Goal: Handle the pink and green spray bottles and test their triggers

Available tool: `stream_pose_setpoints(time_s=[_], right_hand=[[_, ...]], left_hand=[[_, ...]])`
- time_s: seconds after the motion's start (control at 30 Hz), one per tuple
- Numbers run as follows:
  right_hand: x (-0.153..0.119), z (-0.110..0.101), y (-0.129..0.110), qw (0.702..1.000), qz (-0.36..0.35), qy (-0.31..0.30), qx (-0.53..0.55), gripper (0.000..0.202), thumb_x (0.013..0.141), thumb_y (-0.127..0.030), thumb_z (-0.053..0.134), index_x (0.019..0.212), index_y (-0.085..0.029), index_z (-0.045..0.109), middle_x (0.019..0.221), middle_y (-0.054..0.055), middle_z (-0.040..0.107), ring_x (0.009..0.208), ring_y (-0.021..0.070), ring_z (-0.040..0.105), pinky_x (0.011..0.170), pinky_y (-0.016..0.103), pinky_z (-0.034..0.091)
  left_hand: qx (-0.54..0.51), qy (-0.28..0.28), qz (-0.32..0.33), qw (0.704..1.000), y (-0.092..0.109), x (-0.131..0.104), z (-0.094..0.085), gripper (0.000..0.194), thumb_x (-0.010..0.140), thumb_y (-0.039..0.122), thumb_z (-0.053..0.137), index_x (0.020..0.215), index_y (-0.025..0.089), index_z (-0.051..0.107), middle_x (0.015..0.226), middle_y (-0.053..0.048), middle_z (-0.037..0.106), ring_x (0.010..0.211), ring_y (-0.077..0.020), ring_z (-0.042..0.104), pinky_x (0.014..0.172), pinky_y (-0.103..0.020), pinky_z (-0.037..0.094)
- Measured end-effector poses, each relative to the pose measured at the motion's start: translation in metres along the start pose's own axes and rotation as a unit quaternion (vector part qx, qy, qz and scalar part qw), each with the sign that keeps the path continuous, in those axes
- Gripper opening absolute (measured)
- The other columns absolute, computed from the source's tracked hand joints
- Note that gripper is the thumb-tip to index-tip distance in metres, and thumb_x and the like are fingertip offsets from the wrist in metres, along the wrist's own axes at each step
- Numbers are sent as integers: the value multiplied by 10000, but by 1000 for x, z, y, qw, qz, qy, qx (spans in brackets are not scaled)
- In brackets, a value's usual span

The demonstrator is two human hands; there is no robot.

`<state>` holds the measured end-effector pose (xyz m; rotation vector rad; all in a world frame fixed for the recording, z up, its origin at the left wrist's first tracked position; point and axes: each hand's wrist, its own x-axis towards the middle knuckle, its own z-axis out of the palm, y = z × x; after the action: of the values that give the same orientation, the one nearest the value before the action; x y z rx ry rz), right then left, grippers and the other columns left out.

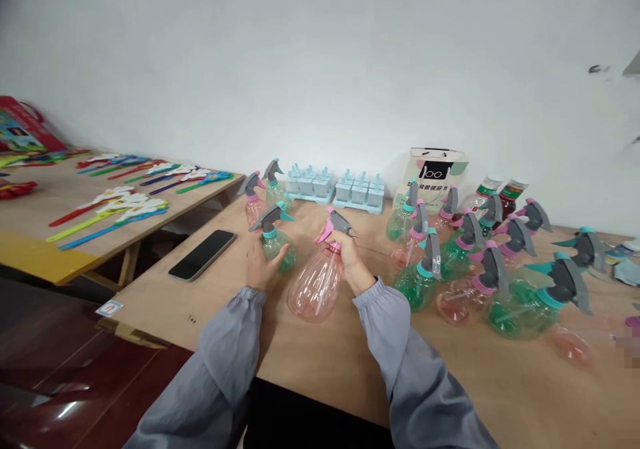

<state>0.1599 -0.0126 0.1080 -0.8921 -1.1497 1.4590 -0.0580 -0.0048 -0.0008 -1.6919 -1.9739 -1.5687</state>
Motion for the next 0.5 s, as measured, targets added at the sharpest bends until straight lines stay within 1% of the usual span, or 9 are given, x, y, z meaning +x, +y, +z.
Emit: stream_pose_setpoints(time_s=[0.07, 0.1, 0.17, 0.2, 0.3, 0.37, 0.4, 0.5], right_hand=[[-2, 2, -3, 998, 40, -31, 26, 193, 505, -291, 597, 677, -211, 634, 691, 29, 692, 688, 175, 608, 593, 265, 492], [-3, 3, -4, 997, 48, -46, 34, 202, 495, -282, 615, 685, -215, 634, 728, 29, 704, 702, 174, 605, 601, 264, 486], [-4, 6, -5, 997, 39, -64, 35, 215, 486, -281, 637, 692, -222, 629, 771, 29, 716, 701, 171, 591, 605, 267, 473], [-5, 7, -5, 997, 28, -60, 36, 209, 487, -287, 635, 685, -223, 626, 772, 29, 715, 694, 170, 584, 601, 270, 467], [-5, 8, -4, 998, -34, -3, 55, 162, 503, -309, 583, 641, -224, 590, 707, 25, 677, 676, 173, 568, 568, 272, 437], [-5, 6, -3, 996, -64, 20, 59, 155, 519, -313, 559, 645, -226, 569, 675, 17, 649, 665, 167, 557, 549, 267, 416], [-5, 5, -3, 997, -62, 16, 52, 154, 523, -314, 561, 649, -224, 564, 669, 13, 641, 649, 159, 547, 540, 262, 407], [-6, 2, -2, 999, -15, -36, 13, 173, 528, -315, 610, 667, -213, 588, 695, 18, 653, 612, 139, 536, 531, 253, 402]], left_hand=[[3, -3, -5, 1000, -1, 0, 0, 677, 783, 578, 669, 1295, 161, 519, 1264, -198, 640, 1242, -370, 593, 1051, -518, 447], [3, -5, -6, 1000, -1, 0, 0, 673, 785, 576, 667, 1294, 160, 521, 1271, -198, 638, 1243, -370, 592, 1049, -515, 448], [4, -9, -5, 1000, -2, 0, 0, 672, 789, 576, 664, 1296, 160, 520, 1287, -198, 633, 1248, -369, 590, 1046, -505, 451], [5, -10, -4, 1000, -2, 0, 0, 672, 790, 578, 665, 1297, 161, 520, 1287, -197, 633, 1244, -369, 593, 1043, -502, 453], [7, -11, 2, 1000, -2, 0, -1, 675, 792, 583, 666, 1301, 166, 518, 1267, -190, 643, 1228, -366, 603, 1033, -497, 456], [4, -8, 9, 1000, -1, 0, -1, 670, 797, 580, 662, 1302, 165, 514, 1256, -186, 647, 1229, -361, 602, 1037, -498, 451], [3, -7, 11, 1000, -1, 0, -1, 665, 800, 577, 660, 1300, 165, 513, 1256, -186, 647, 1234, -359, 598, 1043, -500, 446], [7, -10, 10, 1000, 0, 0, -2, 650, 801, 570, 658, 1285, 159, 520, 1253, -194, 646, 1244, -365, 590, 1051, -516, 432]])
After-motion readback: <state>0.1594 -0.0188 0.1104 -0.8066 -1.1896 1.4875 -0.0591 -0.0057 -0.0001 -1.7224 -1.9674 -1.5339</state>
